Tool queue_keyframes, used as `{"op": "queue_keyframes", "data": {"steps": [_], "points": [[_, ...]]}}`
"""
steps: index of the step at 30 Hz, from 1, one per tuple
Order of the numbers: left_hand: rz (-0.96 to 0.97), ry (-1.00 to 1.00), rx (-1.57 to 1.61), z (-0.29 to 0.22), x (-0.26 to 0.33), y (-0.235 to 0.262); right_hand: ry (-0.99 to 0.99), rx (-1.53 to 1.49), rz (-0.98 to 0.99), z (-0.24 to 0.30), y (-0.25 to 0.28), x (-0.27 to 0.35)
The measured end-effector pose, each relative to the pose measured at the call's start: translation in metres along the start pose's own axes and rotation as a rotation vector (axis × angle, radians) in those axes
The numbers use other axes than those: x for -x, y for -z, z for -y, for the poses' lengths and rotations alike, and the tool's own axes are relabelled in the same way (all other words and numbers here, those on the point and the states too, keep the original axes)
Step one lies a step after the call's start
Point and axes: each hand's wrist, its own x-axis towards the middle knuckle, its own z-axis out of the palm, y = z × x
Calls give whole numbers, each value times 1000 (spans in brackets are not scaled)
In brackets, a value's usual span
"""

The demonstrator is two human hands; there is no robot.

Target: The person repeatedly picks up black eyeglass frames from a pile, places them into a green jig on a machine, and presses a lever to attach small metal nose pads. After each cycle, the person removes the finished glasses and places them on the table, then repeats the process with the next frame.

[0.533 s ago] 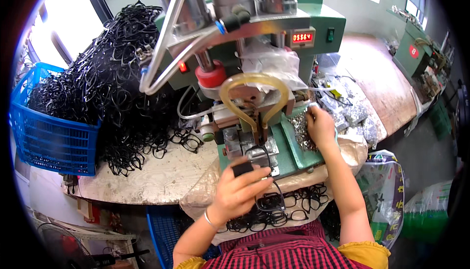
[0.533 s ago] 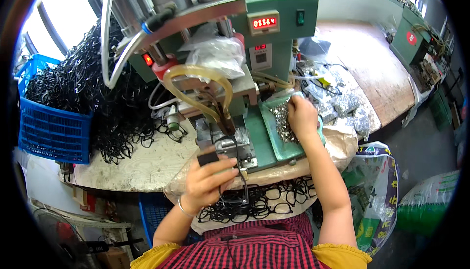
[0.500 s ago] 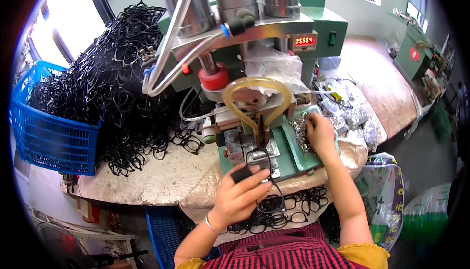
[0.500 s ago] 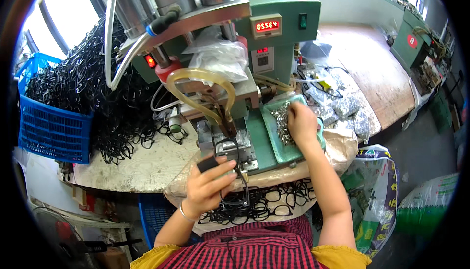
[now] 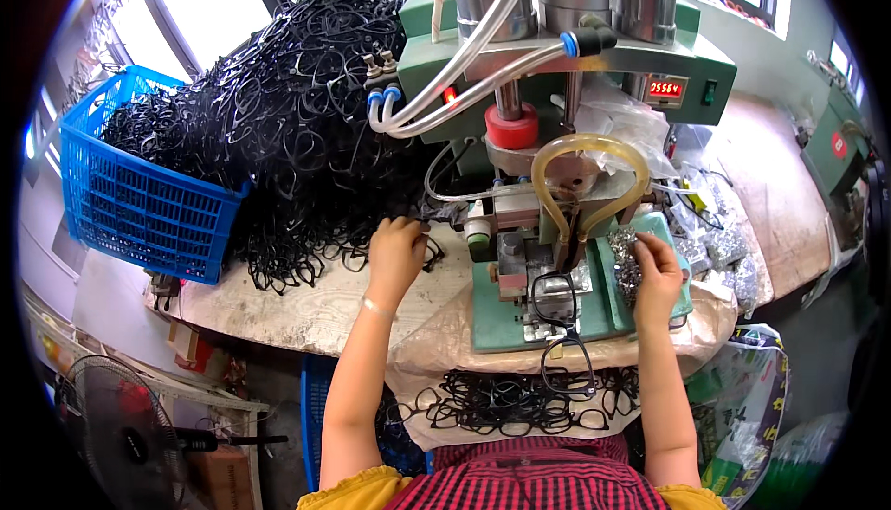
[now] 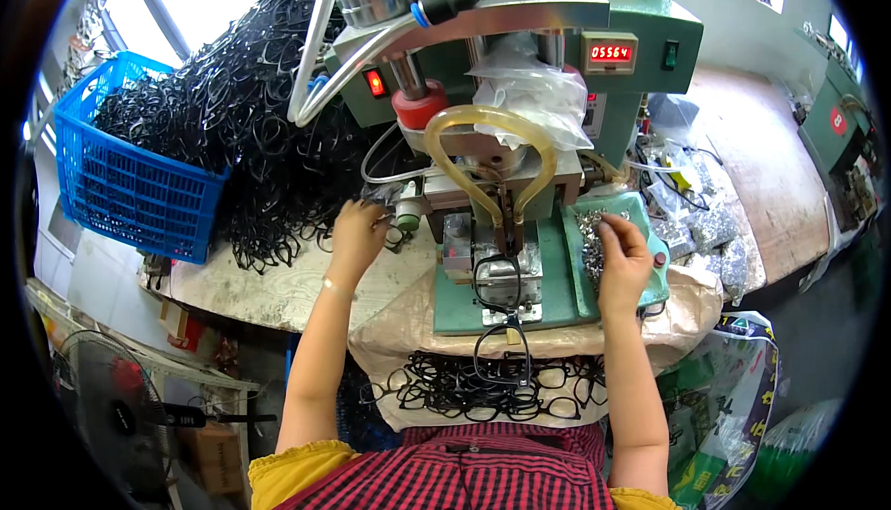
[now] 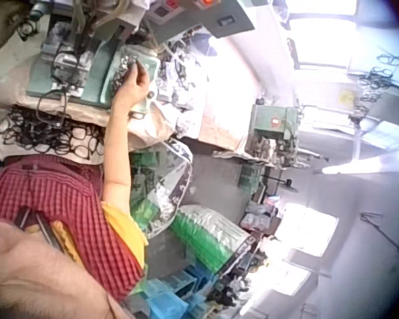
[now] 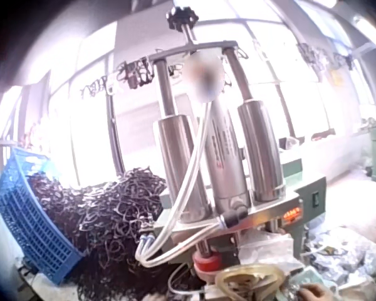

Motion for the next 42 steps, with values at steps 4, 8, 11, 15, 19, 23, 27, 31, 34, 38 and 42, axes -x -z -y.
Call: {"op": "queue_keyframes", "data": {"steps": [4, 8, 11, 15, 19, 23, 27, 31, 34, 38, 42], "points": [[18, 102, -163, 27, 8, -61, 33, 173, 65, 8, -3, 4], [-2, 96, -25, 12, 63, -60, 129, 532, 10, 22, 44, 26], [13, 79, 76, 0, 90, -30, 165, 589, -76, 30, 76, 41], [-150, 104, 2, 0, 82, 3, 167, 457, 91, 54, 54, 52], [-385, 147, 309, -4, 63, 11, 302, 405, 355, 87, -21, 34], [-186, 589, 1004, -15, 94, -26, 186, 173, 326, 69, -62, 36], [-151, 632, 986, -65, 89, -17, 66, 26, 269, 62, -60, 49], [-269, 529, 1592, -92, 60, 26, -32, -89, 336, 78, -68, 48], [-291, 421, 1744, -159, 51, 83, -74, -68, 366, 88, -73, 54], [470, 281, 2099, -176, 78, 114, 33, 63, 411, 103, -67, 61], [1110, 678, 2187, -199, 63, 82, 380, 550, 400, 76, -33, 24]]}}
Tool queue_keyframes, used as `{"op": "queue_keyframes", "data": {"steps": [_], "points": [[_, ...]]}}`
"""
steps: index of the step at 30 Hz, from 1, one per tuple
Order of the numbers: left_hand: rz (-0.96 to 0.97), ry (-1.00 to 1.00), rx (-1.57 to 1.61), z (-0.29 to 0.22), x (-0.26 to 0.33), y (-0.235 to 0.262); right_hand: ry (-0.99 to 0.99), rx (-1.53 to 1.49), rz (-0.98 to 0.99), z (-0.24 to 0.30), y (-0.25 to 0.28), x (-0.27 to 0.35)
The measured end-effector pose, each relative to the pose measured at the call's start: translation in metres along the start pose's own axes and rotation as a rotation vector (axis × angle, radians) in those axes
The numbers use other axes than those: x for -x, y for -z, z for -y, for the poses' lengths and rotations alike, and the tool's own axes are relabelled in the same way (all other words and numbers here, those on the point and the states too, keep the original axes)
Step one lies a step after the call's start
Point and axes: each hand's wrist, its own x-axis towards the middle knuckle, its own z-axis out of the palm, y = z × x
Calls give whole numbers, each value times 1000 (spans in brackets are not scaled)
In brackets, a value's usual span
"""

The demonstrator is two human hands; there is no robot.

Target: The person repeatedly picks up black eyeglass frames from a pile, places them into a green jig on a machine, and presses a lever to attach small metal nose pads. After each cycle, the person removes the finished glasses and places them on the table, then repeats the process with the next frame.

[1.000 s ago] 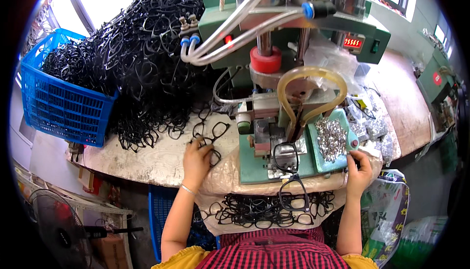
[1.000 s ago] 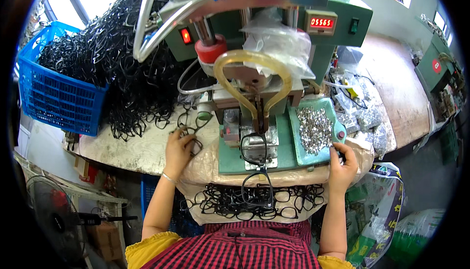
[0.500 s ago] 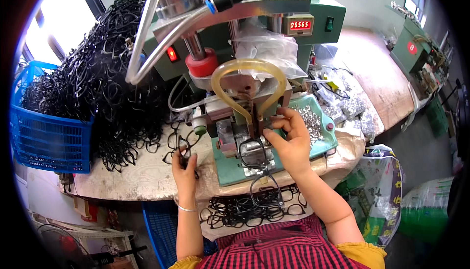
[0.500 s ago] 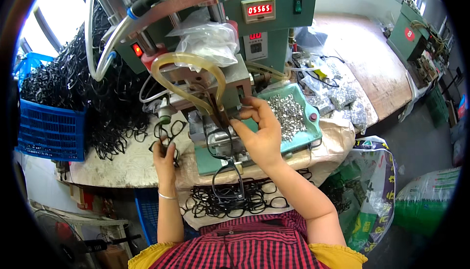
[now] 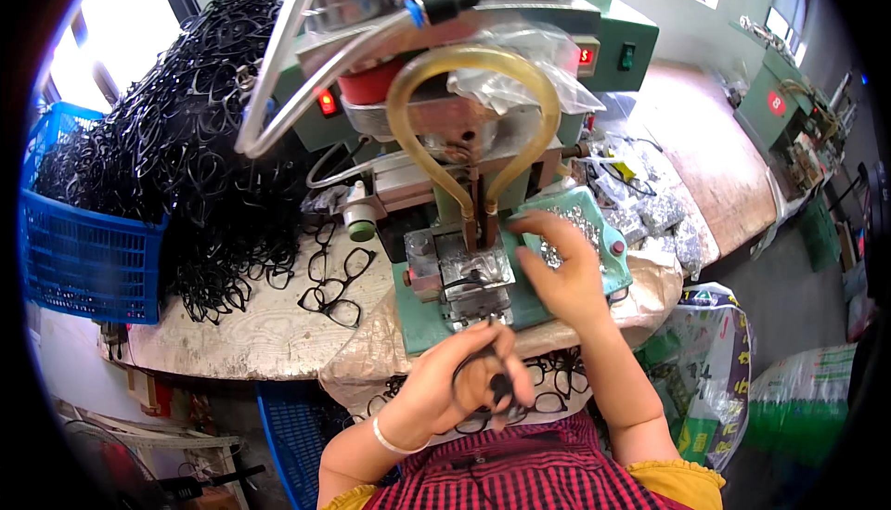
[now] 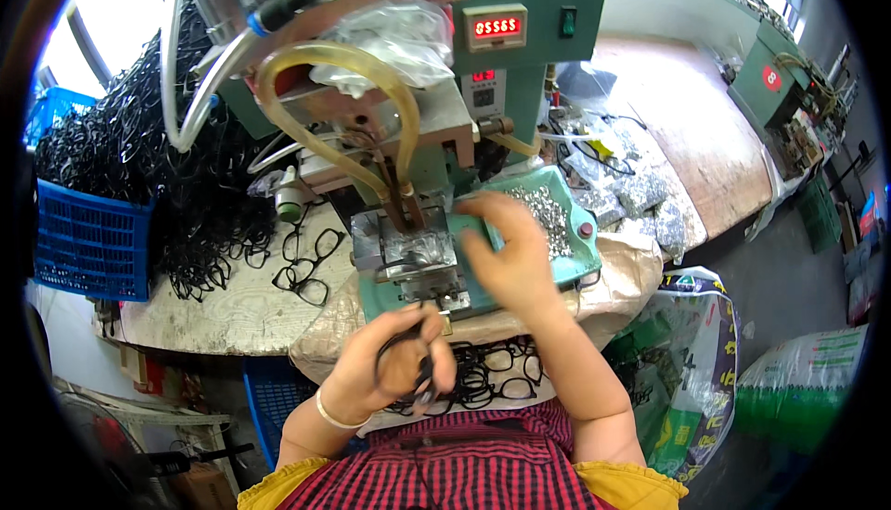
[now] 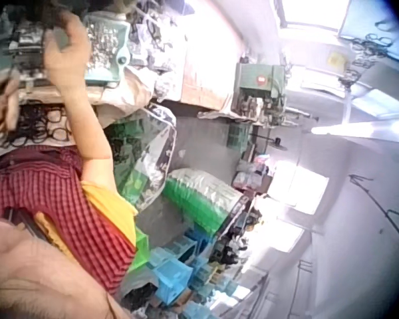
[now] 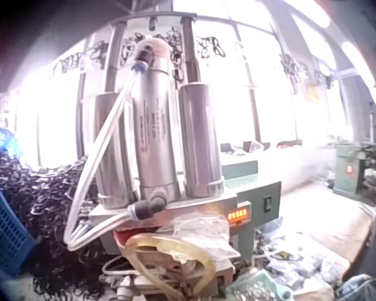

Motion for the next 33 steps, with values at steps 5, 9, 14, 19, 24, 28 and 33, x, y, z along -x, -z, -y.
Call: {"op": "queue_keyframes", "data": {"steps": [5, 9, 14, 19, 24, 28, 33], "points": [[-158, -60, 25, 9, -23, 2, -53, 665, -147, -94, 27, 25], [-143, -76, 14, 10, -24, 4, 42, 474, -222, -96, 15, 11], [-82, -102, -161, 4, -17, 18, 46, 682, 7, -92, -12, -16], [-404, -443, -674, 17, 54, 54, 86, 628, -81, -88, 15, 15], [-1030, -1100, -816, -15, 112, 85, -493, -421, -504, -95, 32, 44], [-1274, -1132, -1605, -57, 99, 107, -414, -620, -486, -125, 11, 22], [-1358, -574, -2231, -55, 62, 170, -365, -600, -350, -88, -6, 2]]}}
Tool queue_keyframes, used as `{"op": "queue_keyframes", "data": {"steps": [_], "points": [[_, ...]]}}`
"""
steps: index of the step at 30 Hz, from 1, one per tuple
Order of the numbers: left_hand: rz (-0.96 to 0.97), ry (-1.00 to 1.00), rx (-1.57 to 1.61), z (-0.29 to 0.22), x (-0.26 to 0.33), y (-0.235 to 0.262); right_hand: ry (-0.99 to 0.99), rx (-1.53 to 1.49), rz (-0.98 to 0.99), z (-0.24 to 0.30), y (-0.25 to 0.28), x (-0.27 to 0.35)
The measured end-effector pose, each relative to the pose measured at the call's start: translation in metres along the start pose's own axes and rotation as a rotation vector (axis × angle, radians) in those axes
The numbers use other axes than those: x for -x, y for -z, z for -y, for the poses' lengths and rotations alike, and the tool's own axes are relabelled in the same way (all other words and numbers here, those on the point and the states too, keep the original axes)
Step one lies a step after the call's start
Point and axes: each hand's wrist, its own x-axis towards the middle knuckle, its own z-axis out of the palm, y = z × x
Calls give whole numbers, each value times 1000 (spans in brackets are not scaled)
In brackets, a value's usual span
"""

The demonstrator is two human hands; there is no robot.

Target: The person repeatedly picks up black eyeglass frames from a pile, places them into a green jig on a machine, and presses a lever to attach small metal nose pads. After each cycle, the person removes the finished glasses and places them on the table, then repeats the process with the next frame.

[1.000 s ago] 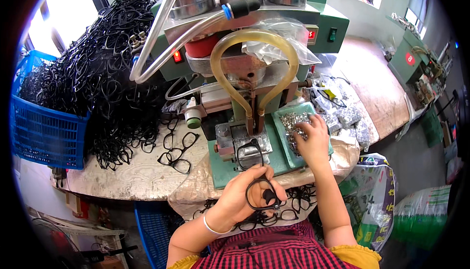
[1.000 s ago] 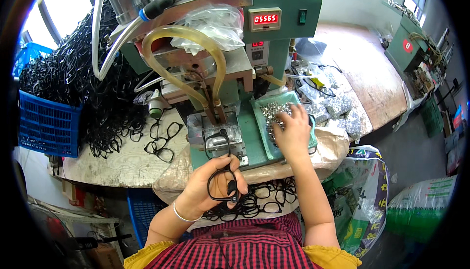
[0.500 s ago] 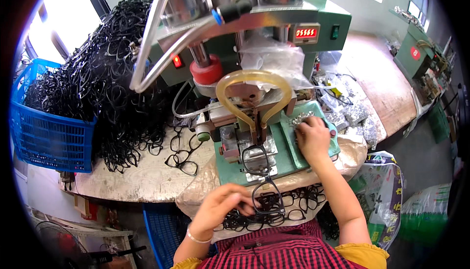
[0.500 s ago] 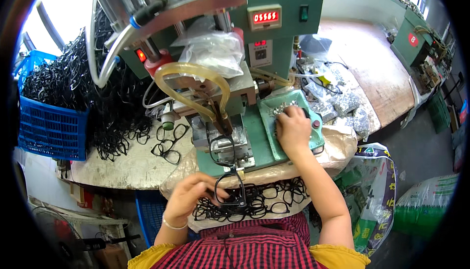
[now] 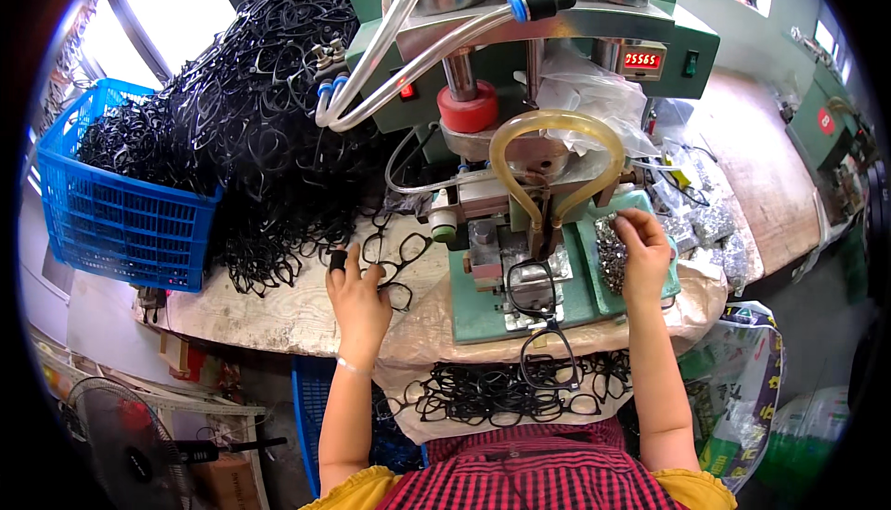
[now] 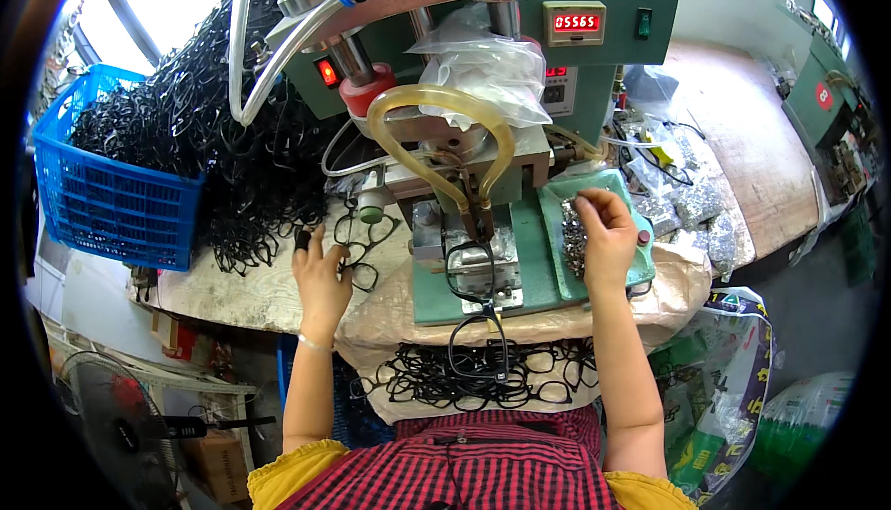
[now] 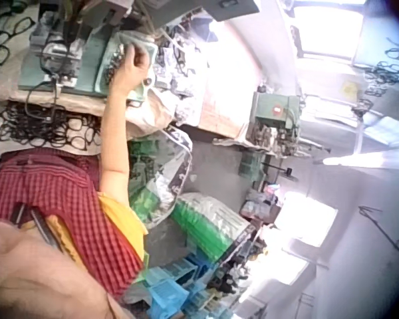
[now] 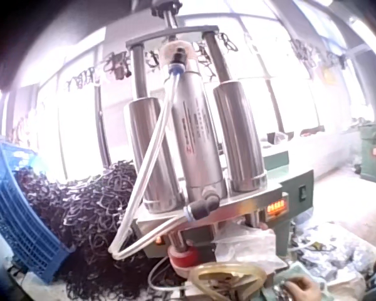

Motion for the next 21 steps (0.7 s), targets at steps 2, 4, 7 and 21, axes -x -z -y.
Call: {"op": "queue_keyframes", "data": {"steps": [2, 4, 7, 21], "points": [[25, -22, -120, 24, 12, -44, -9, 208, -16, 8, 6, 10], [-12, 29, 17, 34, 24, -48, 38, 469, -73, 24, 17, 26], [-39, 70, 128, 34, 31, -36, 188, 670, -125, 27, 59, 47], [-420, 260, 566, 26, 23, -52, 232, 269, 263, 65, -72, 48]]}}
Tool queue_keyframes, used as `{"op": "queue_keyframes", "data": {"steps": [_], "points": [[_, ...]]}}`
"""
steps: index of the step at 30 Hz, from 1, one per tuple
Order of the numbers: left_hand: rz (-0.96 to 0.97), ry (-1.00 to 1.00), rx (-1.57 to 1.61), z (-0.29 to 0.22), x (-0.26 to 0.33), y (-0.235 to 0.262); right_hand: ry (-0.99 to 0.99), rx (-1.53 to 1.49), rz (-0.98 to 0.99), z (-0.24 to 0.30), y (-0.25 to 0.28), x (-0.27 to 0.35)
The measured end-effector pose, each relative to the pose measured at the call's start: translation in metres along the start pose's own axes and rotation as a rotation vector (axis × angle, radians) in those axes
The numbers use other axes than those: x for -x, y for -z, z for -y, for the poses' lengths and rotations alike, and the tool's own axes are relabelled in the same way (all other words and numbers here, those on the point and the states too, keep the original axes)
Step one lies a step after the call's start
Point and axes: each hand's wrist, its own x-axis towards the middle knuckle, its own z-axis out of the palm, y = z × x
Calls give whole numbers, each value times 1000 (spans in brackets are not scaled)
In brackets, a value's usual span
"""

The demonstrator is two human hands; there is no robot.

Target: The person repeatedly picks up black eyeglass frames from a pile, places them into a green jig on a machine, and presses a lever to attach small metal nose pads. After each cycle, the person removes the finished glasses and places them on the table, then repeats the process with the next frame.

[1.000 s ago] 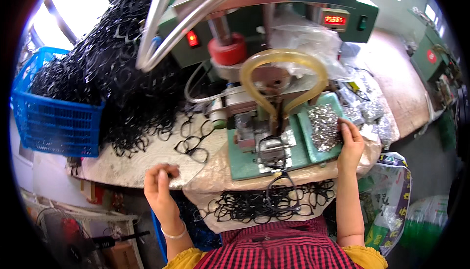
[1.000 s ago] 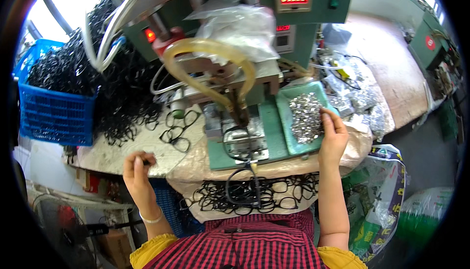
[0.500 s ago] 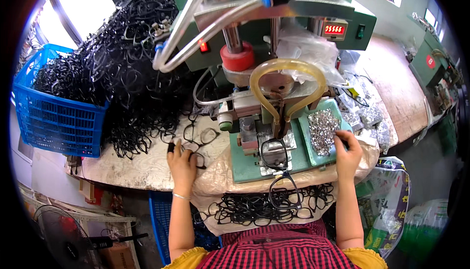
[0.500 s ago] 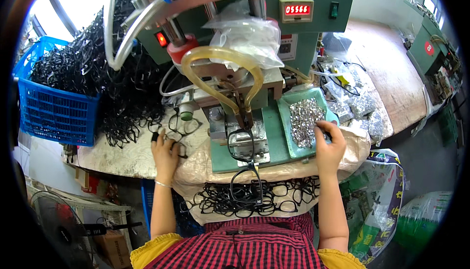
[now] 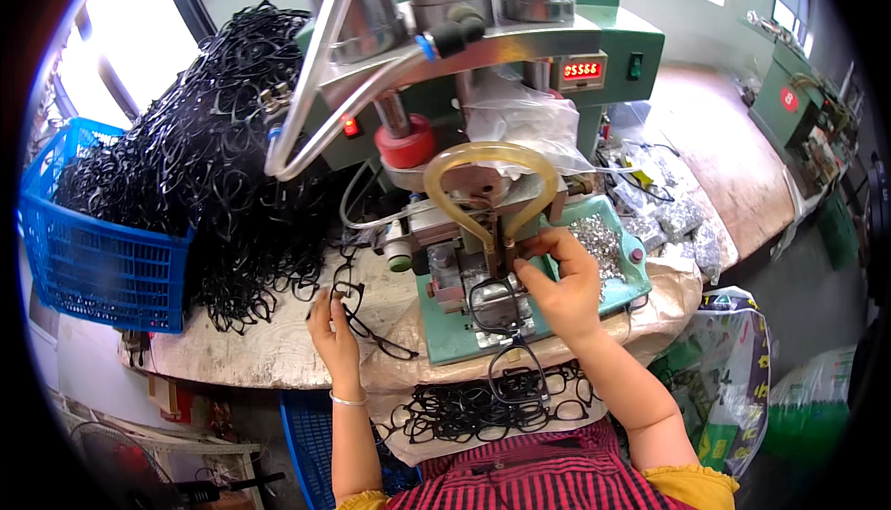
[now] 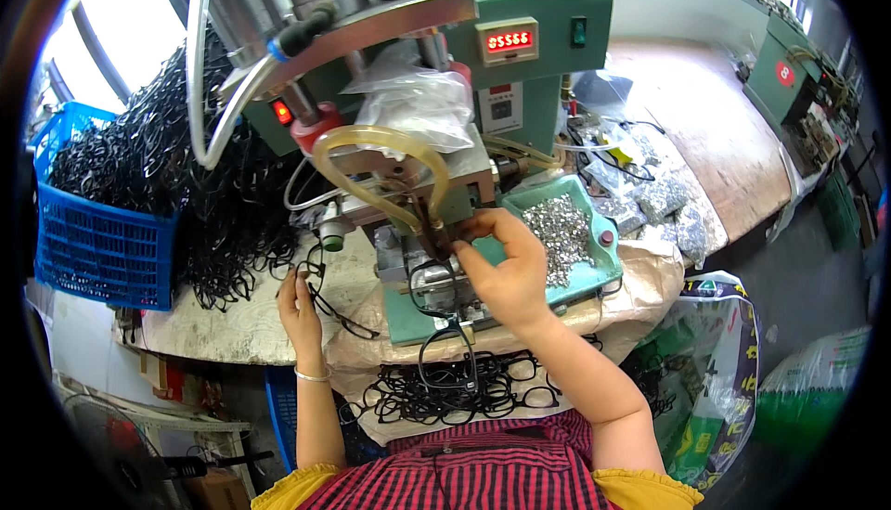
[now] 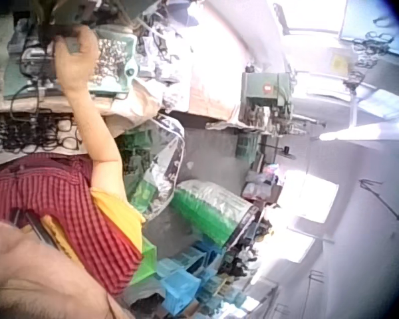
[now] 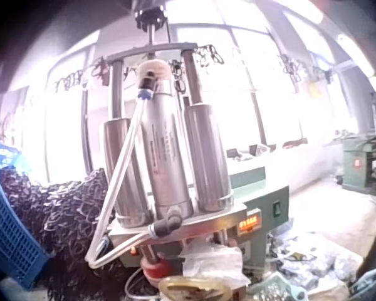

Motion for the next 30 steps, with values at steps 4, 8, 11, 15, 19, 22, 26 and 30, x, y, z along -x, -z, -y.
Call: {"op": "queue_keyframes", "data": {"steps": [4, 8, 11, 15, 19, 22, 26, 30], "points": [[-91, -107, -117, -25, -16, -15, -153, -204, -57, -1, 1, 4], [-148, 175, 404, -48, -35, -12, -162, -222, 43, 5, 0, 3], [-193, 138, 762, -112, -36, -8, -167, -339, 48, 18, -9, 3], [-33, -219, 1015, -179, -18, 22, -195, -311, 47, 42, -6, 13], [448, -708, 678, -210, -15, 14, -24, 191, 178, 15, 28, -1], [548, -842, 618, -213, -20, -6, 107, 994, 8, -55, 75, 2], [602, -846, 648, -214, -24, -14, 123, 882, -26, -84, 98, 12], [638, -839, 632, -210, -22, -12, 327, 822, 166, -81, 79, 3]]}}
